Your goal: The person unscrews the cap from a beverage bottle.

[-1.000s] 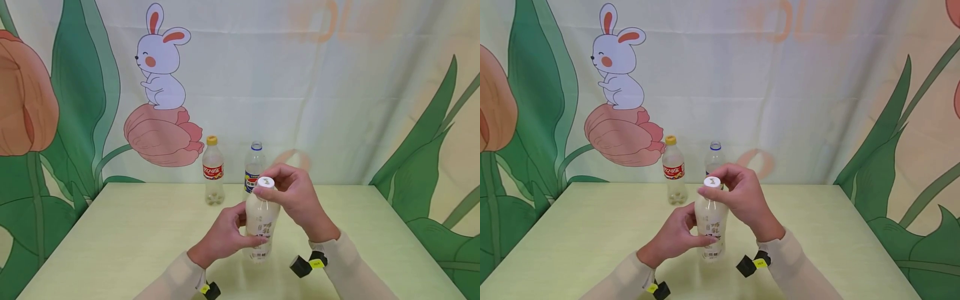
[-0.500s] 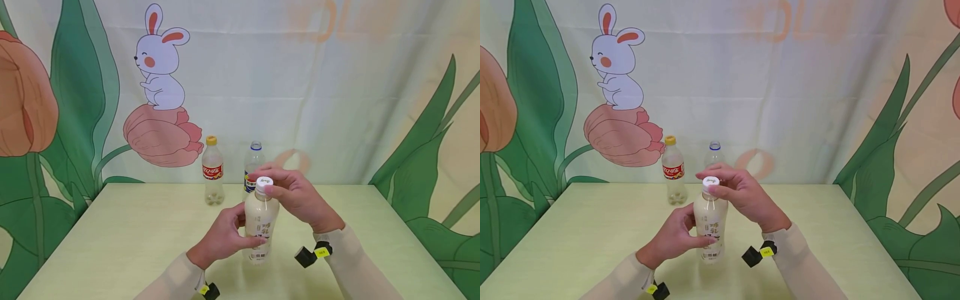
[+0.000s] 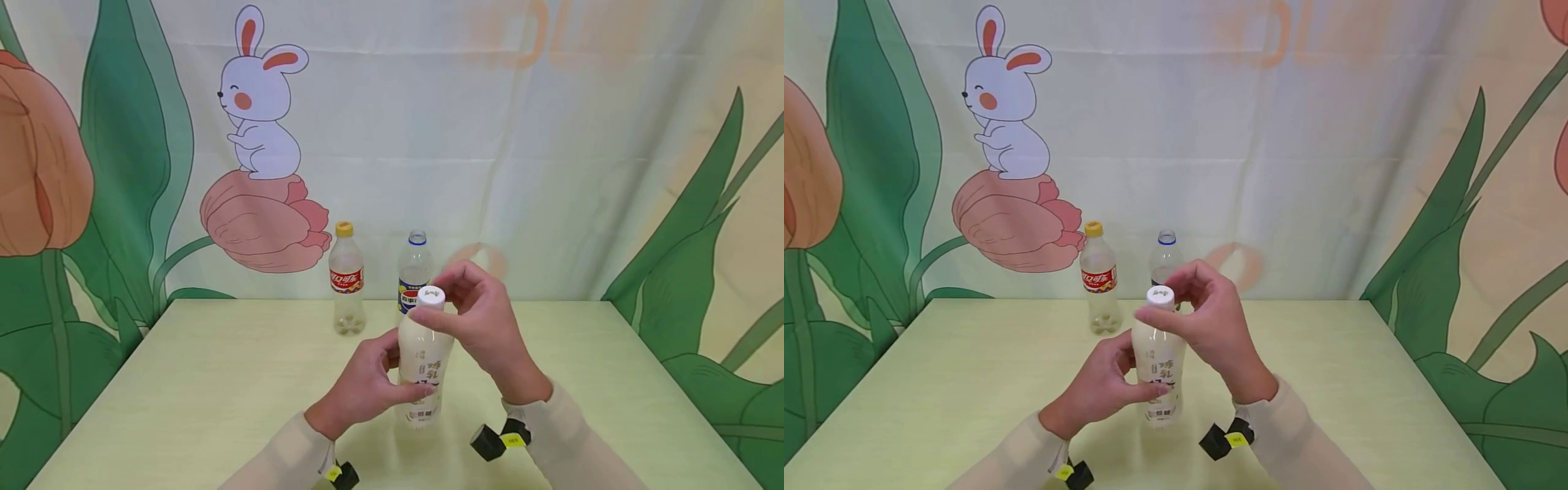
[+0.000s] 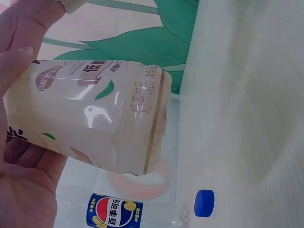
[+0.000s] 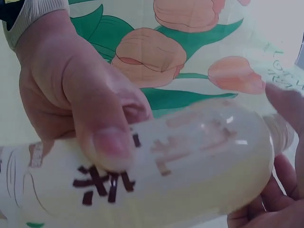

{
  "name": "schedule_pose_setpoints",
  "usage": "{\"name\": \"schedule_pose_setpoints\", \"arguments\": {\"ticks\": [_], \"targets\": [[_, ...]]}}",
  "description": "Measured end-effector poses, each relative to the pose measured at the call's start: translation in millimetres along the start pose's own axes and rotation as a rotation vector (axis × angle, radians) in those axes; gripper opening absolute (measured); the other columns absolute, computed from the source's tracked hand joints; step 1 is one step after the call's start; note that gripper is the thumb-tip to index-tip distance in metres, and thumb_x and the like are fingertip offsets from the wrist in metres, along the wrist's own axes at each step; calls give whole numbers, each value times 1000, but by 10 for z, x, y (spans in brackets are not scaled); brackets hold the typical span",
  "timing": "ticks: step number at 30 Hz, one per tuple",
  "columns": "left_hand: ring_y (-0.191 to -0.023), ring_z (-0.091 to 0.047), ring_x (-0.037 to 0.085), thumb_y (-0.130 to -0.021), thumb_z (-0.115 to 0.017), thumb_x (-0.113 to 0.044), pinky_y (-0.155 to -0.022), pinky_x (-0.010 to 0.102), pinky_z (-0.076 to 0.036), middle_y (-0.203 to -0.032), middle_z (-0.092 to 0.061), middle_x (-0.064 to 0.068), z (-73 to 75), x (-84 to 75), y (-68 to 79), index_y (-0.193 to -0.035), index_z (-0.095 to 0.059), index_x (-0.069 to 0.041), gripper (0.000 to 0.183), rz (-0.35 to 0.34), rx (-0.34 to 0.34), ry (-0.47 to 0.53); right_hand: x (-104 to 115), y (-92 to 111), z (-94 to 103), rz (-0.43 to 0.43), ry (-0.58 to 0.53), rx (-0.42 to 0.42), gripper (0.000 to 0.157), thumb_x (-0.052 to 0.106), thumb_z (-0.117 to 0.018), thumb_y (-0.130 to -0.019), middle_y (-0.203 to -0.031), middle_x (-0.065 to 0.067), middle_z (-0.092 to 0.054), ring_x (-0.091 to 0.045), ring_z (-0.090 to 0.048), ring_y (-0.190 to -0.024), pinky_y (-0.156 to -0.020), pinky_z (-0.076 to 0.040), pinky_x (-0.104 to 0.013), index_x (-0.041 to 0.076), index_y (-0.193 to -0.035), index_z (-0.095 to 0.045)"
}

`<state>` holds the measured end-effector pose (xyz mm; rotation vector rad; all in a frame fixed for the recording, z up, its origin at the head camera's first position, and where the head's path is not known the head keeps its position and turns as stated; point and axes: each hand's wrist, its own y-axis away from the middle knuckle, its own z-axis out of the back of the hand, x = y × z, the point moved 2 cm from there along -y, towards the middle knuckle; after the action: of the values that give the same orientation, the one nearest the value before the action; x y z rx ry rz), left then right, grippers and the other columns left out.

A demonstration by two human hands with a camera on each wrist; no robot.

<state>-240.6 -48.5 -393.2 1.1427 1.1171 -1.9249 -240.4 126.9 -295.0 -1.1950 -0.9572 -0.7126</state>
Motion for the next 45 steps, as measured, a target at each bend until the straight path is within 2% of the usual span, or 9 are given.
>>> {"name": "schedule_pose_setpoints", "arguments": {"ticks": [5,10,17,24,30,34,38,42,45], "targets": [[-106,-71,15,-81,-89,-18,-97,31,-59,-123,-70,-3,-4,-11,-2,-132,-62,-18,58,9,2,-2,20,20,-12,26,52,-66,30,4,-88,-76,-91,1,-70,-20,-66,-85,-79,-56,-29,2,-97,-66],[-107,-71,16,-81,-89,-19,-97,30,-58,-124,-70,-3,2,-17,3,-133,-61,-18,59,16,4,-8,21,27,10,26,37,-52,27,3,-86,-78,-91,1,-73,-19,-68,-86,-81,-57,-29,1,-101,-71],[-106,-71,15,-80,-89,-18,-96,30,-58,-124,-70,-3,4,-10,0,-133,-61,-18,59,10,3,-6,-17,11,42,45,-49,21,24,2,-82,-83,-93,1,-74,-16,-68,-87,-84,-58,-28,3,-106,-75],[-105,-72,16,-80,-89,-17,-96,30,-59,-123,-71,-3,1,-5,-2,-132,-61,-17,59,0,-1,-3,-16,-1,71,21,-64,115,23,5,-76,-90,-100,4,-75,-13,-69,-88,-80,-59,-27,12,-111,-77],[-104,-72,16,-80,-89,-17,-96,38,-59,-122,-71,-2,-5,-6,-4,-131,-62,-17,57,-6,-1,-2,-16,-19,76,36,-44,223,27,7,-64,-98,-114,2,-74,-17,-69,-103,-91,-57,-31,1,-124,-69],[-104,-72,16,-80,-89,-17,-96,35,-59,-123,-71,-1,-5,-7,-3,-131,-62,-16,58,-12,-3,-6,1,-7,70,35,-16,252,35,8,-58,-100,-127,1,-69,-18,-65,-117,-100,-53,-31,0,-133,-63],[-105,-72,16,-80,-88,-17,-96,31,-59,-123,-71,0,-4,-8,-4,-132,-62,-16,58,-11,-7,-10,15,9,42,24,-2,175,38,8,-66,-96,-124,-1,-68,-20,-65,-114,-98,-54,-30,1,-133,-62],[-106,-71,16,-80,-89,-17,-97,34,-59,-122,-71,-1,-11,-4,-6,-130,-62,-18,56,2,-9,-2,38,25,-15,27,28,19,35,7,-83,-83,-102,-2,-68,-21,-66,-94,-88,-56,-29,2,-112,-65],[-106,-71,16,-80,-89,-16,-97,35,-59,-121,-71,-2,-20,-2,-6,-129,-63,-18,56,2,-9,5,60,36,-48,40,69,-65,33,8,-89,-77,-93,-1,-69,-21,-66,-85,-81,-56,-29,5,-100,-65]]}}
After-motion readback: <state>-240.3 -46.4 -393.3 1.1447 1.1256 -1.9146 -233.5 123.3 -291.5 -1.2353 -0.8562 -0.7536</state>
